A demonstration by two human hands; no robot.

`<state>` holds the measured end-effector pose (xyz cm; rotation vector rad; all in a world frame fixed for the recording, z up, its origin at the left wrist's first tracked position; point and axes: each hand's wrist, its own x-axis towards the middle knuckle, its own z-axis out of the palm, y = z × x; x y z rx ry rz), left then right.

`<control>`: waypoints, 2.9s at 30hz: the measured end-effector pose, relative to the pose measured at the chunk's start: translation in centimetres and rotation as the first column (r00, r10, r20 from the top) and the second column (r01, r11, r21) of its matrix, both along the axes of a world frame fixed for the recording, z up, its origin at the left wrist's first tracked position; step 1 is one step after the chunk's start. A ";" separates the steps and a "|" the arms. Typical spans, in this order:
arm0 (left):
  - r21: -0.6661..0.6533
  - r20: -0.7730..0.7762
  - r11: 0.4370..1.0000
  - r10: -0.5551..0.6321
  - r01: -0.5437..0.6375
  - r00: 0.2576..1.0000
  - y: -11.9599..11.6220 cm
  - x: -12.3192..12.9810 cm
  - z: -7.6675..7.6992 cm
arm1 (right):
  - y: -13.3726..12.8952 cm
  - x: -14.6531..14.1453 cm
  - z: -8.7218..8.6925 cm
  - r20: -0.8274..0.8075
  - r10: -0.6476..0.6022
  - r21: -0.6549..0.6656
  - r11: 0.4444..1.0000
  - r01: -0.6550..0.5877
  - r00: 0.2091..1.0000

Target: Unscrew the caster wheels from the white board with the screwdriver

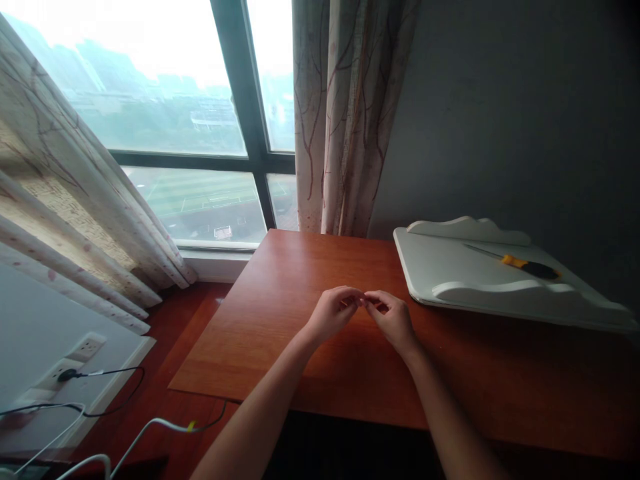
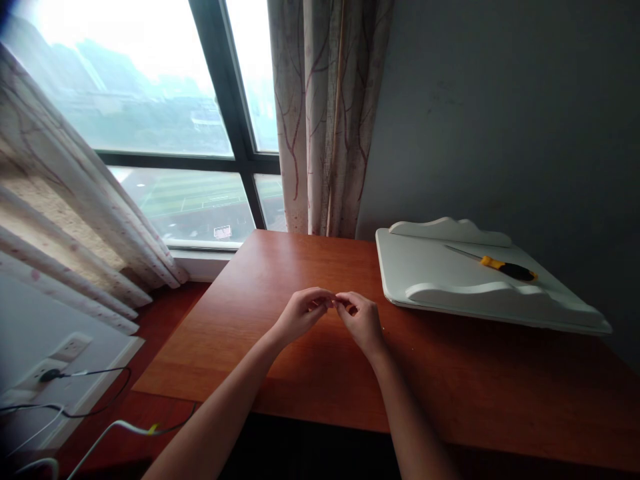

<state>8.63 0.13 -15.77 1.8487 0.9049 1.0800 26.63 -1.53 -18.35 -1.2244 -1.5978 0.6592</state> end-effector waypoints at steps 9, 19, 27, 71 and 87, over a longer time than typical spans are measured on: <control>-0.011 0.019 1.000 -0.001 0.001 1.000 0.0 0.0 0.0 | 0.0 0.1 0.0 0.001 0.003 -0.007 1.000 -0.003 1.000; -0.018 0.017 1.000 -0.012 0.013 1.000 0.0 0.1 0.0 | -0.1 0.1 0.1 0.012 0.010 0.009 1.000 -0.010 1.000; 0.005 -0.013 1.000 -0.006 0.006 1.000 -0.1 0.1 0.1 | -0.2 -0.1 0.3 -0.015 0.007 -0.009 1.000 -0.007 1.000; 0.176 -0.226 0.984 0.002 0.039 0.974 0.3 -0.3 -0.7 | -0.7 0.0 1.4 -0.393 0.136 -0.266 0.930 -0.254 0.909; 0.166 -0.229 0.985 -0.015 0.054 0.973 0.2 -0.3 -0.5 | -0.6 -0.1 1.2 -0.410 0.103 -0.284 0.930 -0.234 0.906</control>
